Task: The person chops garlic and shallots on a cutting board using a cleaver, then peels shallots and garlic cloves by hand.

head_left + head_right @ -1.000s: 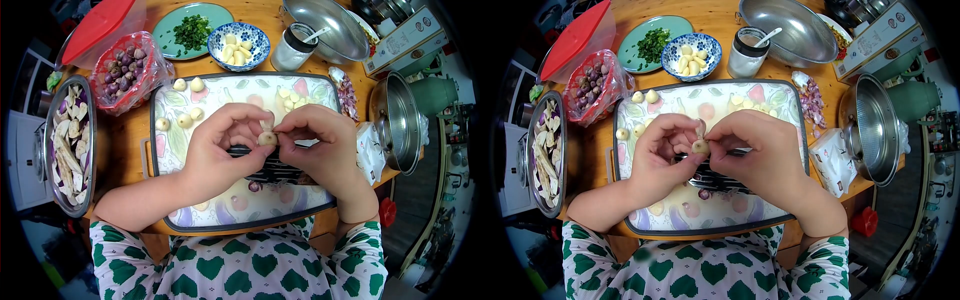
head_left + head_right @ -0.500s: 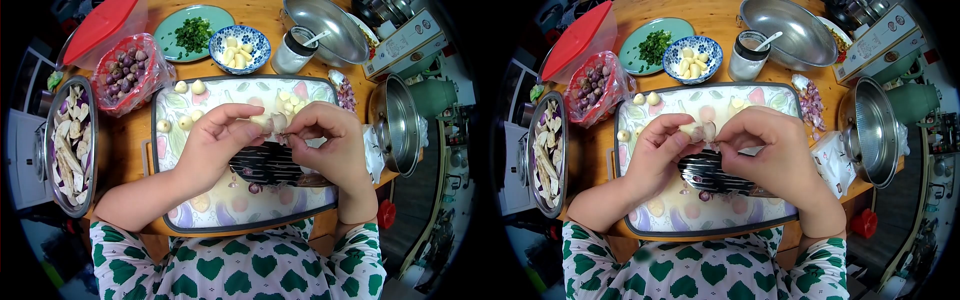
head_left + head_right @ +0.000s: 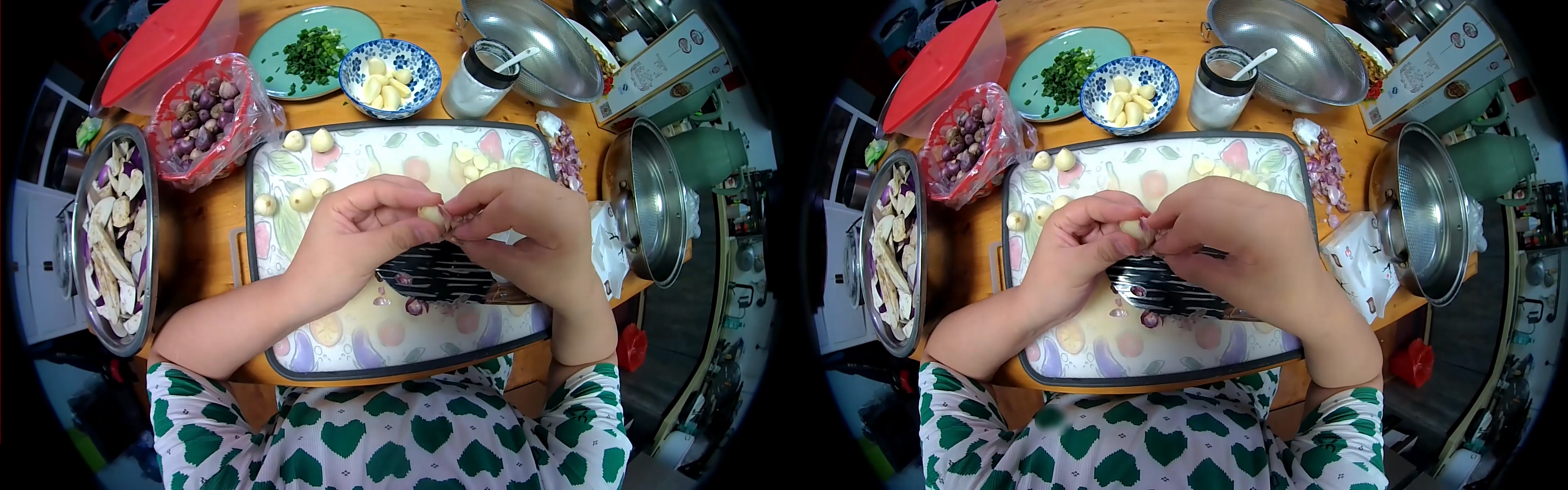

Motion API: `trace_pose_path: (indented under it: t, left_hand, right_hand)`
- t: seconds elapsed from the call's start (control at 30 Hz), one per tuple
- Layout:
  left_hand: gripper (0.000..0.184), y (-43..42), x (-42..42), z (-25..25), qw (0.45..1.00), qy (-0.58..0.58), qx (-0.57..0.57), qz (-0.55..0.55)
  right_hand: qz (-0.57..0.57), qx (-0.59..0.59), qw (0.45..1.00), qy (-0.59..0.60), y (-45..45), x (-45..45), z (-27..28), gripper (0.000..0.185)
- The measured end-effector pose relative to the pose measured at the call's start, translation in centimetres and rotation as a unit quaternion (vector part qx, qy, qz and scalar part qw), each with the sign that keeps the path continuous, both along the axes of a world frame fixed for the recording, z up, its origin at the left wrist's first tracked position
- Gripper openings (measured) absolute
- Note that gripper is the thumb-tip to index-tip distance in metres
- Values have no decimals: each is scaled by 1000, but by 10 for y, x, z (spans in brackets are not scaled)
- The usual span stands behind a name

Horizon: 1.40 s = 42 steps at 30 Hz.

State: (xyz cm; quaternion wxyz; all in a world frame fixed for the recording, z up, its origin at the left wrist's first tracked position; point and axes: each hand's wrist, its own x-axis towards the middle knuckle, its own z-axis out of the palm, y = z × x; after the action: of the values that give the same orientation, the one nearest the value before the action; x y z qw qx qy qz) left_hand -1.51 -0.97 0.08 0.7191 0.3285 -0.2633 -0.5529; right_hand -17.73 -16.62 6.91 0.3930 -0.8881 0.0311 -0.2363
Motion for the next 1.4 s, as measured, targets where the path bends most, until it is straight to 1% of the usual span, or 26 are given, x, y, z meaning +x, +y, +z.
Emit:
trace_pose_path:
  t: [0.07,0.17,0.27,0.37,0.43,0.53,0.57,0.67,0.77,0.87,0.97,1.0,1.1,1.17,1.2,1.23,1.27,1.3,1.37,1.4]
  left_hand:
    - [25,1,0,2,1000,-22,1,-9]
    - [24,-1,1,1,1000,-11,0,-5]
    - [24,-1,2,2,1000,-26,14,-7]
    - [23,1,0,3,997,-31,67,-27]
    - [23,-1,0,2,996,-13,87,-11]
    - [23,-4,0,6,993,-4,117,27]
    - [23,-5,0,7,991,-4,128,41]
    - [24,-4,2,2,995,-39,83,42]
    - [19,-3,1,6,995,-39,68,59]
    - [18,-2,1,8,993,-62,51,81]
    - [19,-3,-3,9,990,-81,34,109]
    - [21,-3,-3,8,988,-96,38,114]
    - [22,-3,-4,6,984,-125,18,126]
    - [23,-3,-4,5,982,-146,-11,119]
    - [23,-3,-5,4,981,-154,-19,116]
    - [23,-3,-5,2,980,-162,-25,113]
    - [24,-1,-3,-2,980,-170,-32,102]
    - [24,-2,-3,-2,979,-176,-40,98]
    - [24,-1,-4,0,976,-192,-49,91]
    - [25,0,-3,-2,976,-192,-66,77]
  right_hand:
    - [6,-2,1000,8,1,-1,3,22]
    - [2,1,1000,23,2,-4,5,20]
    - [-2,0,1000,25,4,-3,4,20]
    - [0,-4,999,34,0,-3,3,18]
    - [-9,-5,999,50,-2,-3,5,18]
    - [-86,81,989,94,-2,-7,7,15]
    - [-83,91,987,103,-4,-8,8,14]
    - [-84,121,979,143,-10,-12,8,14]
    - [-46,77,969,231,-13,-18,16,14]
    - [68,111,963,234,-5,-22,18,13]
    - [74,13,960,271,6,-22,26,13]
    - [40,-14,964,263,5,-25,28,10]
    - [-122,10,979,160,-28,-43,35,6]
    - [-283,20,948,141,-60,-51,34,7]
    - [-344,-27,926,156,-72,-55,33,10]
    - [-379,-69,901,197,-79,-57,30,12]
    - [-411,-109,873,240,-87,-58,27,14]
    - [-405,-171,855,275,-99,-64,13,17]
    - [-396,-188,836,330,-94,-60,4,17]
    - [-386,-225,830,334,-98,-62,-7,16]
